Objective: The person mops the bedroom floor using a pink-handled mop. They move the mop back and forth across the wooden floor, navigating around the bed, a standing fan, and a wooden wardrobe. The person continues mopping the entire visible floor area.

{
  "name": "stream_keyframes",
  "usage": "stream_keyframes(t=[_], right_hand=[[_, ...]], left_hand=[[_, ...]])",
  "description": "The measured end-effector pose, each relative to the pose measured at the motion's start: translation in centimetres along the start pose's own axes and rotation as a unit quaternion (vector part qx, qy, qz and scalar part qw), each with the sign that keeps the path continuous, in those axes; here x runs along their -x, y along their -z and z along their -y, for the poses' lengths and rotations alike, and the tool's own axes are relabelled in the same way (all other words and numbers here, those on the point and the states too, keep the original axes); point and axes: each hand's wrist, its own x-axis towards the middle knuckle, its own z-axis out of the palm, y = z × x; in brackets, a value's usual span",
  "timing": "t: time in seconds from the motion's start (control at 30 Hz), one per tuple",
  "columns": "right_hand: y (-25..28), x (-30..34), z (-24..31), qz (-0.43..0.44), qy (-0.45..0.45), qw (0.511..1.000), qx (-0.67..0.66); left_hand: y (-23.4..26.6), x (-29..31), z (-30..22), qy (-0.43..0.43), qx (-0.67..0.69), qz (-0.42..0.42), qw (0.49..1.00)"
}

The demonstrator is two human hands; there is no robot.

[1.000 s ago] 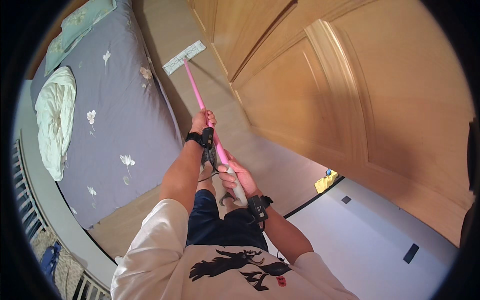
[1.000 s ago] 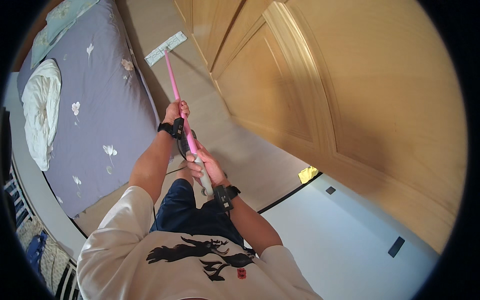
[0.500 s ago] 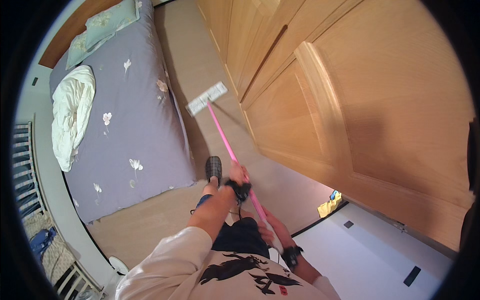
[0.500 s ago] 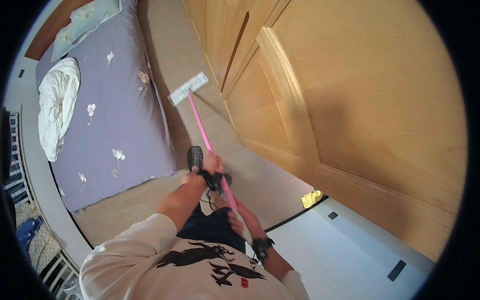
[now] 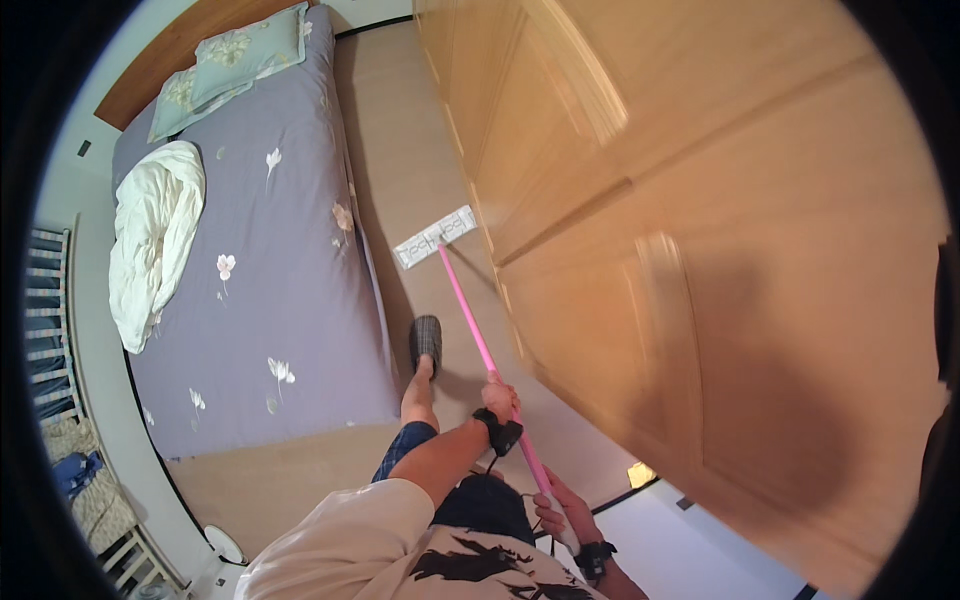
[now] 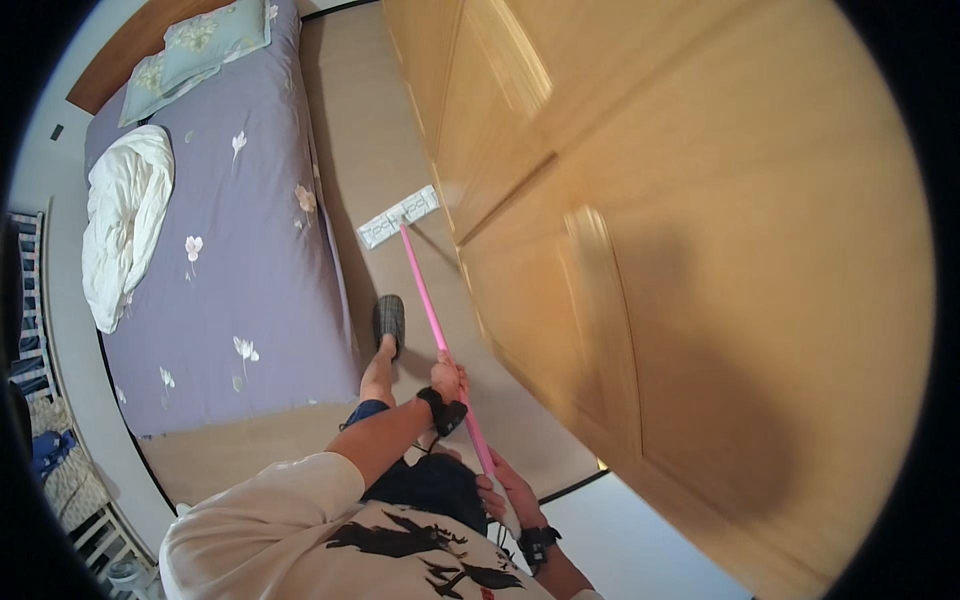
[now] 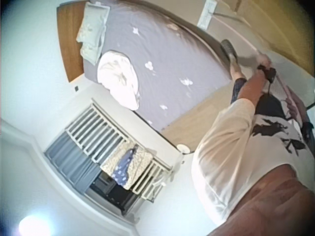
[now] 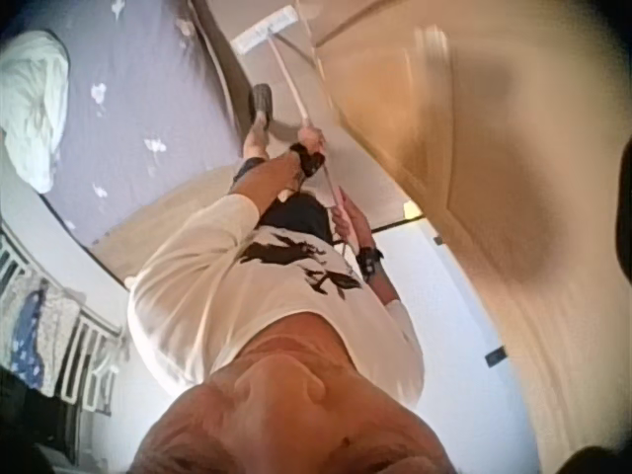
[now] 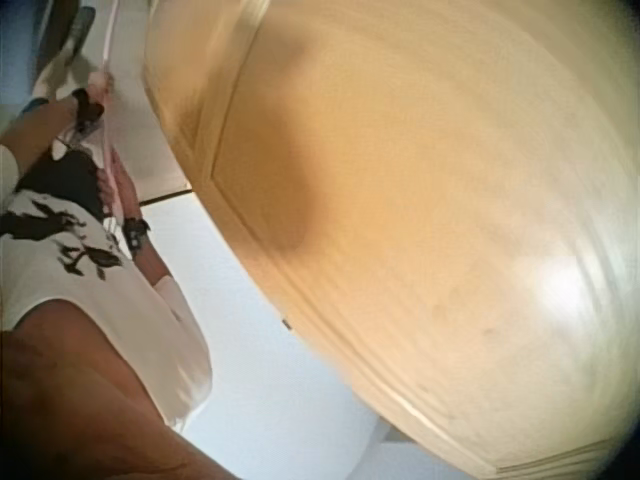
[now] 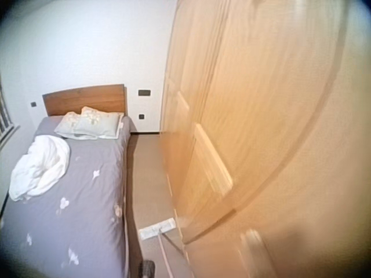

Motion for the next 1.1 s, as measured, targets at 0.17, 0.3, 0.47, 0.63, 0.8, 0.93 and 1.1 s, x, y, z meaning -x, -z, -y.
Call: stream_keyframes(t=[0.17, 0.3, 0.47, 0.63, 0.8, 0.93, 1.1], right_hand=[[-10.8, -15.0, 5.1, 0.039, 0.019, 0.999, 0.016], [-18.7, -25.1, 8.7, 0.089, 0.032, 0.995, 0.027], [-23.8, -30.2, 11.5, 0.135, 0.04, 0.99, 0.023], [-24.5, -27.9, 11.3, 0.117, 0.025, 0.993, -0.017], [-22.1, -23.4, 9.7, 0.146, 0.001, 0.984, -0.104], [-19.6, -17.9, 7.0, 0.134, -0.019, 0.979, -0.154], [-20.4, -16.5, 7.5, 0.063, -0.017, 0.995, -0.071]], left_hand=[[-1.8, -10.2, -19.4, -0.035, -0.009, 0.046, 0.998], [-3.1, -15.1, -34.3, -0.06, -0.006, 0.078, 0.995], [-4.7, -13.9, -43.5, -0.082, -0.017, 0.102, 0.991], [-4.9, -11.2, -42.4, -0.031, 0.06, 0.121, 0.99], [-2.7, -10.4, -36.4, 0.057, 0.269, 0.228, 0.934], [-1.4, -7.9, -30.4, 0.072, 0.305, 0.213, 0.925], [-1.6, -7.0, -29.7, 0.079, 0.259, 0.167, 0.948]])
